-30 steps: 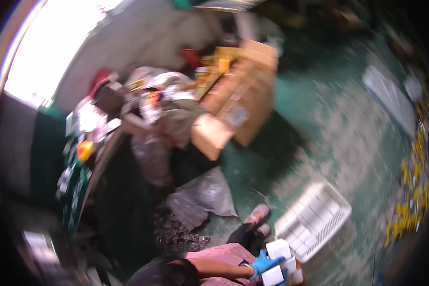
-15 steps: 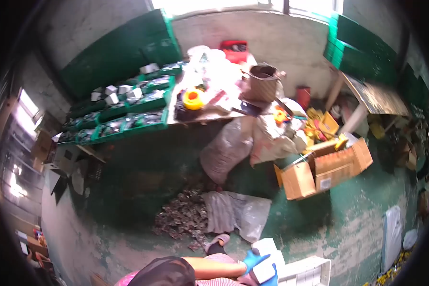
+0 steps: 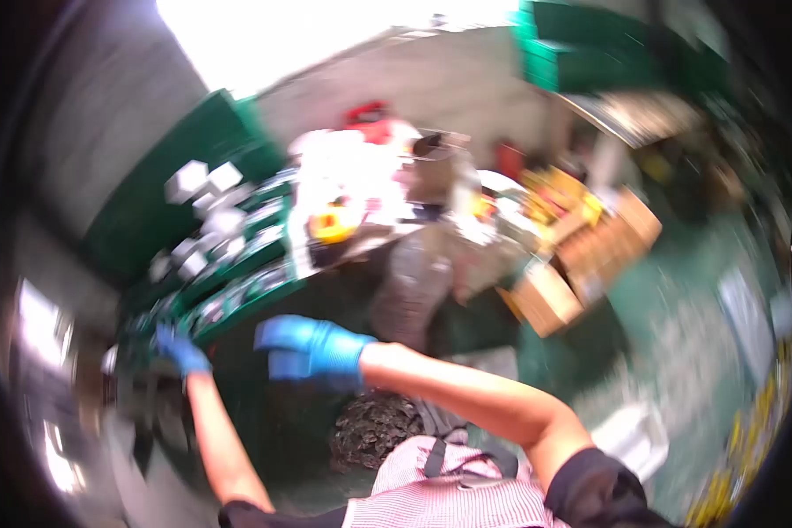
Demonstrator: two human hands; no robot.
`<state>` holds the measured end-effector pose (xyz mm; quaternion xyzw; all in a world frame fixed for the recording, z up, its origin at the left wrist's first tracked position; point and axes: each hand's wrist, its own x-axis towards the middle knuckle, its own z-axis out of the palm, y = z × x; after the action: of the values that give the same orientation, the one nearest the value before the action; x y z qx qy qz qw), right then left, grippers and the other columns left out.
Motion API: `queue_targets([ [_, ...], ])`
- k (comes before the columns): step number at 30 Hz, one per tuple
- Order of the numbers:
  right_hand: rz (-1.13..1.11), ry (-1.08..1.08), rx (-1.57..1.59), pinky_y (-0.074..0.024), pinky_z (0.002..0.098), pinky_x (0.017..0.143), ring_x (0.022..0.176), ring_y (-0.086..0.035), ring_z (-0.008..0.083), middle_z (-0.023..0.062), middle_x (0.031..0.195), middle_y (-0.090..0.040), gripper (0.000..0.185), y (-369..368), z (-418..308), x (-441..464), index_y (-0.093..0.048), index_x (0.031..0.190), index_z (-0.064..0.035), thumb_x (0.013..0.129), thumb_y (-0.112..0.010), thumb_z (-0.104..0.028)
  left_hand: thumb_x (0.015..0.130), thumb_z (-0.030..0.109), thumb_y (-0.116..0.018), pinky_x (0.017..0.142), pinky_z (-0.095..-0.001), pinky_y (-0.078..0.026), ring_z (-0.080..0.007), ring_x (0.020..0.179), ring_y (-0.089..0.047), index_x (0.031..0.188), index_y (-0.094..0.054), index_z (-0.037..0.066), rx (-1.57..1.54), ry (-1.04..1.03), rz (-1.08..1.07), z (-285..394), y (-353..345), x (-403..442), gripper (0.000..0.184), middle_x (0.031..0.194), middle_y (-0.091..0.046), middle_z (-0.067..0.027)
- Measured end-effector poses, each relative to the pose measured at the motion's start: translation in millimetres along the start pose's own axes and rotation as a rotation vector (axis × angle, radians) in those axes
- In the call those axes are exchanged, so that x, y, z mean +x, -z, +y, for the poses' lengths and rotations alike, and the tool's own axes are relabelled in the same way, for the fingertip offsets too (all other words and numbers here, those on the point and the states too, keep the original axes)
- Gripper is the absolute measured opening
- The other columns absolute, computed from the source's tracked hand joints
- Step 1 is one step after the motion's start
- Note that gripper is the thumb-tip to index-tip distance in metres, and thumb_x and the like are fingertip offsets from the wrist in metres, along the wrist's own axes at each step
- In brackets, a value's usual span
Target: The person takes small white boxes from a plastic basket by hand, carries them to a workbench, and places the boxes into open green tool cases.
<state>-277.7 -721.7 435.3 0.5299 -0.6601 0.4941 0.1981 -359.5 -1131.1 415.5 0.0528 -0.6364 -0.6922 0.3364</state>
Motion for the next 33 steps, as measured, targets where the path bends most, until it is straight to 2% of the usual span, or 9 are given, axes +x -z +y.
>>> queue_targets([
  [3, -0.364, -0.505, -0.207, -0.0511, 0.048, 0.097, 0.111, -0.063, 0.0365, 0.0151, 0.128, -0.062, 0.042, 14.4, -54.3, -165.6, -0.067, 0.119, -0.0086, 0.086, -0.069, -0.034, 0.105, 0.046, -0.035, 0.122, -0.045, -0.018, -0.0255, 0.149, -0.025, 0.157, -0.026, 0.011, 0.074, 0.588, -0.1, -146.6, 32.2, -96.7, 0.063, 0.163, -0.024, -0.0091],
  [5, -0.328, -1.236, -0.162, -0.0516, 0.0486, 0.095, 0.111, -0.063, 0.0381, 0.0152, 0.127, -0.062, 0.049, 28.4, -98.8, -298.0, -0.065, 0.124, -0.0092, 0.086, -0.067, -0.039, 0.104, 0.045, -0.04, 0.116, -0.044, -0.024, -0.0249, 0.14, -0.032, 0.152, -0.032, 0.011, 0.302, 1.0, -0.263, -238.5, -8.5, -204.5, 0.059, 0.155, -0.032, -0.0084],
  [11, 0.756, -2.532, -0.418, -0.0534, 0.0441, 0.085, 0.098, -0.069, 0.0368, 0.0238, 0.107, -0.071, 0.043, 44.0, -462.9, -562.1, -0.074, 0.106, -0.005, 0.09, -0.061, -0.043, 0.101, 0.04, -0.054, 0.1, -0.041, -0.043, -0.0233, 0.113, -0.056, 0.137, -0.051, 0.011, 0.781, 1.468, -1.243, -307.6, -172.5, -508.4, 0.046, 0.131, -0.056, -0.006],
  [13, 1.562, -2.491, -0.878, -0.0502, 0.0448, 0.094, 0.107, -0.067, 0.0359, 0.0233, 0.119, -0.068, 0.042, 12.3, -586.6, -572.9, -0.064, 0.127, -0.0058, 0.095, -0.059, -0.033, 0.101, 0.027, -0.061, 0.095, -0.0343, -0.048, -0.0191, 0.106, -0.06, 0.136, -0.055, 0.007, 0.549, 1.04, -1.795, -222.1, -277.8, -592.2, 0.041, 0.126, -0.062, -0.0049],
  [15, 1.872, -2.369, -1.396, -0.0455, 0.0398, 0.103, 0.123, -0.058, 0.0334, 0.0218, 0.137, -0.058, 0.051, -48.9, -667.7, -595.9, -0.052, 0.141, -0.0037, 0.096, -0.062, -0.027, 0.1, 0.017, -0.062, 0.095, -0.0302, -0.048, -0.0179, 0.107, -0.06, 0.137, -0.055, 0.002, 0.286, 0.788, -2.154, -226.9, -349.4, -646.8, 0.04, 0.125, -0.063, -0.0067],
  [18, 2.509, -1.84, -1.199, -0.0427, 0.0369, 0.107, 0.129, -0.054, 0.0294, 0.0175, 0.142, -0.055, 0.052, -136.9, -732.5, -645.5, -0.049, 0.144, -0.0032, 0.098, -0.061, -0.025, 0.1, 0.011, -0.06, 0.1, -0.029, -0.046, -0.0175, 0.114, -0.059, 0.133, -0.056, -0.003, 0.404, 0.66, -2.135, -214.4, -439.8, -724.0, 0.036, 0.126, -0.063, -0.0089],
  [23, 2.287, -1.934, -0.762, -0.0462, 0.0368, 0.104, 0.122, -0.058, 0.023, 0.0096, 0.131, -0.064, 0.035, -122.5, -658.0, -694.5, -0.063, 0.131, -0.0083, 0.098, -0.065, -0.019, 0.095, 0.019, -0.067, 0.098, -0.0341, -0.049, -0.0249, 0.11, -0.063, 0.13, -0.06, 0.002, 0.46, -0.036, -2.372, -178.7, -491.9, -858.6, 0.039, 0.123, -0.065, -0.0146],
  [25, 1.652, -2.162, -1.056, -0.0493, 0.0401, 0.1, 0.115, -0.062, 0.0367, 0.0185, 0.126, -0.065, 0.033, -96.6, -638.2, -740.1, -0.065, 0.125, -0.0082, 0.092, -0.068, -0.014, 0.09, 0.026, -0.07, 0.093, -0.0442, -0.051, -0.0376, 0.106, -0.063, 0.125, -0.063, 0.005, 0.364, -0.491, -2.504, -186.9, -487.1, -922.3, 0.041, 0.121, -0.063, -0.0211],
  [33, 0.868, -2.43, -0.73, -0.0387, 0.0453, 0.11, 0.128, -0.05, 0.0345, 0.0103, 0.148, -0.048, 0.052, -90.1, -552.6, -1018.1, -0.058, 0.137, -0.0165, 0.091, -0.067, -0.039, 0.086, 0.034, -0.069, 0.11, -0.0525, -0.038, -0.0394, 0.129, -0.049, 0.134, -0.053, 0.005, 0.093, -0.722, -2.86, -261.8, -381.6, -1183.0, 0.058, 0.14, -0.053, -0.0181],
])
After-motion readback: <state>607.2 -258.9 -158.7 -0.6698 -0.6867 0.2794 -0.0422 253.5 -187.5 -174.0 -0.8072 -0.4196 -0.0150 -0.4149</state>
